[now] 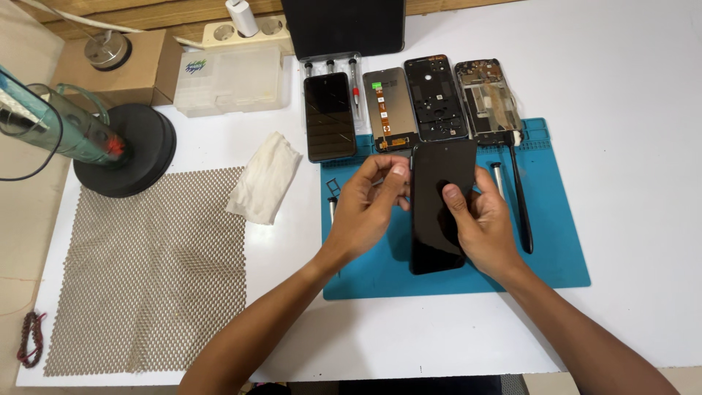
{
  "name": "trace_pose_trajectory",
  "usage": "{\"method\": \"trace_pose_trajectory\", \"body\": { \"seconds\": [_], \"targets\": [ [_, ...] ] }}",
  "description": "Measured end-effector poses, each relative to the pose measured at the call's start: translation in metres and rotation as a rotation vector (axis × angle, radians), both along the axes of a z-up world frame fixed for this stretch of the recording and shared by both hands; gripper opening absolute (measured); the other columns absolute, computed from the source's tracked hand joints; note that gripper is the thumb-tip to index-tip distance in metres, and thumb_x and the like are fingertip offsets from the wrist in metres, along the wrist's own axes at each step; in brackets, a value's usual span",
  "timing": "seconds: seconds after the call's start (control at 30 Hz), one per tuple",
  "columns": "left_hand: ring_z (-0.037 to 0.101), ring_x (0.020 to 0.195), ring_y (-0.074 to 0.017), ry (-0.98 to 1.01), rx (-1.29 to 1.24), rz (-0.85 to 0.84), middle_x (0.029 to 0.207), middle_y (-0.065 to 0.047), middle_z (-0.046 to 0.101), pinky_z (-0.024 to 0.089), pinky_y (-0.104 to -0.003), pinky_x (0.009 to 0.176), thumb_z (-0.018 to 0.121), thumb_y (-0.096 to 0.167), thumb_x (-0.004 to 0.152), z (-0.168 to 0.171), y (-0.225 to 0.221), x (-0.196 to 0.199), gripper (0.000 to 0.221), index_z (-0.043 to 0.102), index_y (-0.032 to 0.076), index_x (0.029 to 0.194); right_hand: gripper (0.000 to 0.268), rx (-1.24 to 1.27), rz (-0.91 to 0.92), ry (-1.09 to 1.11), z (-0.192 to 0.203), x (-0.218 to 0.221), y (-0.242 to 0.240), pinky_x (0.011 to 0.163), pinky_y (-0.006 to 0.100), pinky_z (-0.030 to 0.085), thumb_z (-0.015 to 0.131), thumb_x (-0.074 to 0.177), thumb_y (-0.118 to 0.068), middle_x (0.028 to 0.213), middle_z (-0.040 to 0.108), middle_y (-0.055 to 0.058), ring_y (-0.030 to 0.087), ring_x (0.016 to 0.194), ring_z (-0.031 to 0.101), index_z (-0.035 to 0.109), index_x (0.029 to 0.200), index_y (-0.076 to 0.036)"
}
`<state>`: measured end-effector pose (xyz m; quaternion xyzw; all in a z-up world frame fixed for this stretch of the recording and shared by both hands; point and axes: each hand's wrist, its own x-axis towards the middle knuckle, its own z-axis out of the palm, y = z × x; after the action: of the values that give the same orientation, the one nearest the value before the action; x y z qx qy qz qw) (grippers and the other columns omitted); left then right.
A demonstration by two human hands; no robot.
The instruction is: The person reassembles a disassembled smartphone on a workbench. They place the back cover onto the phone body, align it, and then use a screwdriver to fasten screws along the side edges. The person also handles a SIM tray and other small components during the process.
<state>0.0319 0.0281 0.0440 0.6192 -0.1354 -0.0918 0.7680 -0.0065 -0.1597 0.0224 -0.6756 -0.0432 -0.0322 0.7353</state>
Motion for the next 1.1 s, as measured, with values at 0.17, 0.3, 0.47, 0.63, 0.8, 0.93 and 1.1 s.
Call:
{"method": "trace_pose_trajectory", "body": {
  "seconds": [0.17,0.3,0.47,0.63,0.8,0.93,1.1],
  "targets": [
    [0.070,0.089,-0.0102,0.010,0.190,0.034,0.096,-0.005,0.070,0.062,-0.027,0.071,0.062,0.022,0.101,0.010,0.005,0.004,0.022,0.067,0.002,0.106,0.049,-0.137,-0.020,-0.019,0.001,0.000,-0.004,0.068,0.024,0.057,0.058,0.103,-0.029,0.102,0.073,0.013,0.012,0.085,0.070,0.046,0.141,-0.001],
    [0.069,0.086,-0.0091,-0.041,0.323,0.084,0.091,-0.004,0.070,0.065,-0.026,0.066,0.063,0.021,0.098,0.015,0.008,0.002,0.020,0.068,0.001,0.101,0.052,-0.244,-0.036,0.051,0.001,0.001,-0.006,0.058,0.024,0.055,0.059,0.099,-0.028,0.094,0.074,0.013,0.011,0.073,0.070,0.047,0.142,-0.002],
    [0.065,0.076,-0.0109,0.018,0.396,0.065,0.082,-0.005,0.063,0.065,-0.027,0.060,0.057,0.020,0.101,0.021,0.005,-0.002,0.019,0.063,0.002,0.103,0.045,-0.232,-0.023,-0.037,-0.003,0.000,-0.004,0.063,0.022,0.055,0.060,0.101,-0.027,0.098,0.073,0.012,0.010,0.078,0.069,0.051,0.136,0.000],
    [0.071,0.063,-0.0152,0.128,0.481,0.008,0.074,-0.008,0.063,0.058,-0.027,0.055,0.048,0.025,0.105,0.024,0.001,-0.005,0.024,0.057,0.003,0.105,0.040,-0.237,-0.033,-0.051,-0.005,-0.003,-0.001,0.063,0.023,0.054,0.059,0.103,-0.026,0.096,0.073,0.012,0.011,0.078,0.068,0.053,0.133,0.001],
    [0.070,0.077,-0.0146,0.171,0.275,0.041,0.086,-0.006,0.063,0.066,-0.028,0.062,0.048,0.024,0.105,0.015,0.000,-0.004,0.024,0.056,0.002,0.107,0.042,-0.154,-0.025,-0.144,-0.004,-0.002,-0.001,0.079,0.024,0.057,0.058,0.107,-0.024,0.110,0.071,0.013,0.012,0.097,0.069,0.049,0.139,0.003],
    [0.071,0.089,-0.0166,0.122,0.142,0.032,0.099,-0.007,0.067,0.062,-0.031,0.072,0.058,0.020,0.101,0.015,0.007,0.005,0.026,0.057,0.001,0.119,0.044,-0.167,-0.041,-0.008,0.002,0.001,-0.007,0.068,0.024,0.057,0.057,0.104,-0.025,0.101,0.073,0.012,0.011,0.085,0.071,0.049,0.138,0.001],
    [0.072,0.093,-0.0186,0.063,0.123,-0.008,0.103,-0.012,0.073,0.064,-0.032,0.081,0.068,0.014,0.098,0.015,0.014,0.012,0.028,0.067,-0.002,0.120,0.047,-0.203,-0.026,0.018,0.003,0.000,-0.007,0.068,0.023,0.056,0.058,0.102,-0.025,0.100,0.074,0.013,0.011,0.084,0.070,0.048,0.140,0.001]
  ]
}}
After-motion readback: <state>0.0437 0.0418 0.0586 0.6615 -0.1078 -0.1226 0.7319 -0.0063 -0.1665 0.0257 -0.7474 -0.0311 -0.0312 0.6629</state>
